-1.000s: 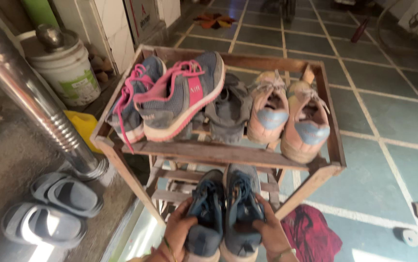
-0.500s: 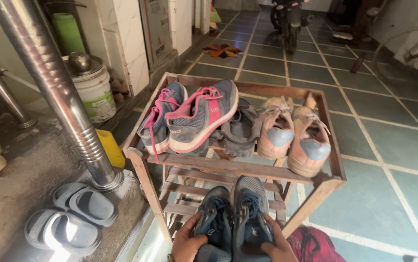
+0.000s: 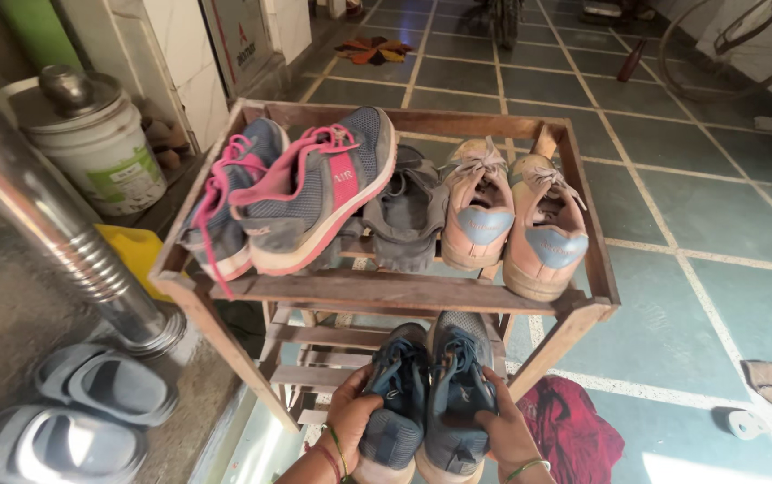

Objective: The person picks up various pairs of shoes from a staircase, taps them together to remove dust, and places them onto a wooden shoe rack. The person handles sneakers, sandals, and slippers one by one, arranging them on the rack shelves.

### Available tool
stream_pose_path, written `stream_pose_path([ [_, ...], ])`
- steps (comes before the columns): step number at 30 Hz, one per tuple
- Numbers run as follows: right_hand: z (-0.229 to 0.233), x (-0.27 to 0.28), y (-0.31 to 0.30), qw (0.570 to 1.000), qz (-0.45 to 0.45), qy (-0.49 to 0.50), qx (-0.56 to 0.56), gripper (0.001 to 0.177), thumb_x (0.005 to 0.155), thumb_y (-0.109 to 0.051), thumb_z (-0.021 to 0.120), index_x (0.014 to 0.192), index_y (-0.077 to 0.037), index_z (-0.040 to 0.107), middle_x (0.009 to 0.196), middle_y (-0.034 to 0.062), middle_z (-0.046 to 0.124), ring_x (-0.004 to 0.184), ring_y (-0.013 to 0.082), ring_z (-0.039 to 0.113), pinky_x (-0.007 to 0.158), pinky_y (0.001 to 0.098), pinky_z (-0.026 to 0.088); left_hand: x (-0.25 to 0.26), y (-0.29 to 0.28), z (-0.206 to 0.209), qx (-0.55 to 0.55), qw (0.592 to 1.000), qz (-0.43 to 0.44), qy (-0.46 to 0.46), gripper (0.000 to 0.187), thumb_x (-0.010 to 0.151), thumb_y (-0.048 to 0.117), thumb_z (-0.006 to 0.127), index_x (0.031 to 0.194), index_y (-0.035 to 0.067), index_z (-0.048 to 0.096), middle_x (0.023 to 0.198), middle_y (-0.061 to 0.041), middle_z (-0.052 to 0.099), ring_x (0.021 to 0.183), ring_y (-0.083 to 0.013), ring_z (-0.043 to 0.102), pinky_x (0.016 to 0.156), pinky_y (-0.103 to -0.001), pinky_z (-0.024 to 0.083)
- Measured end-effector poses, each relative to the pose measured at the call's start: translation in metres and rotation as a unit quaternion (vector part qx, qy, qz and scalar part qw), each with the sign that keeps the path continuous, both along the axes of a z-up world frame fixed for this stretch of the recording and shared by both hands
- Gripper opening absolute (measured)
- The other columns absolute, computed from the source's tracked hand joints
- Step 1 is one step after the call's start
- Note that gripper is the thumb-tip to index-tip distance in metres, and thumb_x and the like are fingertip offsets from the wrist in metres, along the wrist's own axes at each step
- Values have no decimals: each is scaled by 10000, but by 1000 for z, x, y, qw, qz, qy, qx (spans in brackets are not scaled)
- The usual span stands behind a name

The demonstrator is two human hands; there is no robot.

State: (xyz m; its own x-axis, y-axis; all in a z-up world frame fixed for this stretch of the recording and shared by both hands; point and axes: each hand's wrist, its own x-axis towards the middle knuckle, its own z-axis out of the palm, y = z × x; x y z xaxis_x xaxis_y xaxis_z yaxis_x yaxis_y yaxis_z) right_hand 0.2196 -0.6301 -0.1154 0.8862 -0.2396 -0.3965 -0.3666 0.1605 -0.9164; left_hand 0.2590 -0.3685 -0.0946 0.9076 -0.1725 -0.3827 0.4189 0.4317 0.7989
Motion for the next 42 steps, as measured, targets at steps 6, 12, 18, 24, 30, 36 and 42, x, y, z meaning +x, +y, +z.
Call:
stream_pose_path([
  [6, -17, 40, -9, 998, -28, -54, 8, 807, 766, 95, 537, 1516, -199, 489, 1304, 70, 660, 1065, 191, 621, 860, 336, 484, 50, -23, -30, 40, 999, 5, -13, 654, 766, -89, 558, 1397, 74, 617, 1101, -89, 736, 901, -167, 678, 780, -290, 547],
  [12, -27, 88, -25, 992, -61, -69, -88, 793, 749, 89, 564, 1504, -151, 520, 1302, 104, 674, 1117, 189, 608, 972, 285, 443, 105, -46, -73, 18, 995, 47, -89, 677, 742, -115, 598, 1395, 63, 624, 1165, -79, 727, 962, -165, 667, 838, -279, 536],
  [18, -68, 118, -45, 968, -88, 1, -237, 698, 804, -42, 620, 1490, -91, 506, 1279, 184, 694, 1139, 309, 640, 977, 361, 467, 125, -63, -103, 47, 992, 95, -65, 583, 800, -60, 567, 1359, 84, 650, 1186, -83, 714, 1008, -194, 639, 901, -304, 498],
  [24, -86, 134, -39, 935, -141, -40, -322, 569, 771, -48, 588, 1337, -96, 624, 1231, 208, 707, 1186, 389, 634, 1013, 430, 456, 159, -95, -138, 136, 976, 151, -76, 415, 903, 104, 628, 1312, 26, 627, 1266, -103, 702, 1149, -222, 640, 1005, -328, 455],
  [30, -69, 138, -28, 927, -220, -15, -303, 437, 809, -59, 578, 1237, -48, 671, 1163, 235, 715, 1120, 427, 658, 967, 466, 475, 179, -103, -159, 196, 975, 77, -67, 451, 990, 318, 532, 1375, 87, 567, 1345, -41, 637, 1186, -202, 591, 1015, -329, 424],
  [36, -95, 148, -40, 924, -232, 9, -304, 417, 795, -64, 615, 1205, -44, 690, 1131, 237, 726, 1086, 406, 681, 956, 448, 491, 175, -107, -189, 162, 981, 64, -88, 393, 925, 242, 641, 1257, 34, 671, 1268, -89, 715, 1162, -226, 638, 1004, -330, 460],
  [42, -146, 159, -64, 923, -187, -23, -334, 460, 810, -89, 582, 1261, -102, 670, 1153, 236, 723, 1087, 416, 680, 967, 453, 493, 188, -109, -216, 146, 981, 5, -126, 402, 828, 60, 647, 1217, -22, 706, 1175, -177, 728, 1127, -308, 655, 1004, -384, 482],
])
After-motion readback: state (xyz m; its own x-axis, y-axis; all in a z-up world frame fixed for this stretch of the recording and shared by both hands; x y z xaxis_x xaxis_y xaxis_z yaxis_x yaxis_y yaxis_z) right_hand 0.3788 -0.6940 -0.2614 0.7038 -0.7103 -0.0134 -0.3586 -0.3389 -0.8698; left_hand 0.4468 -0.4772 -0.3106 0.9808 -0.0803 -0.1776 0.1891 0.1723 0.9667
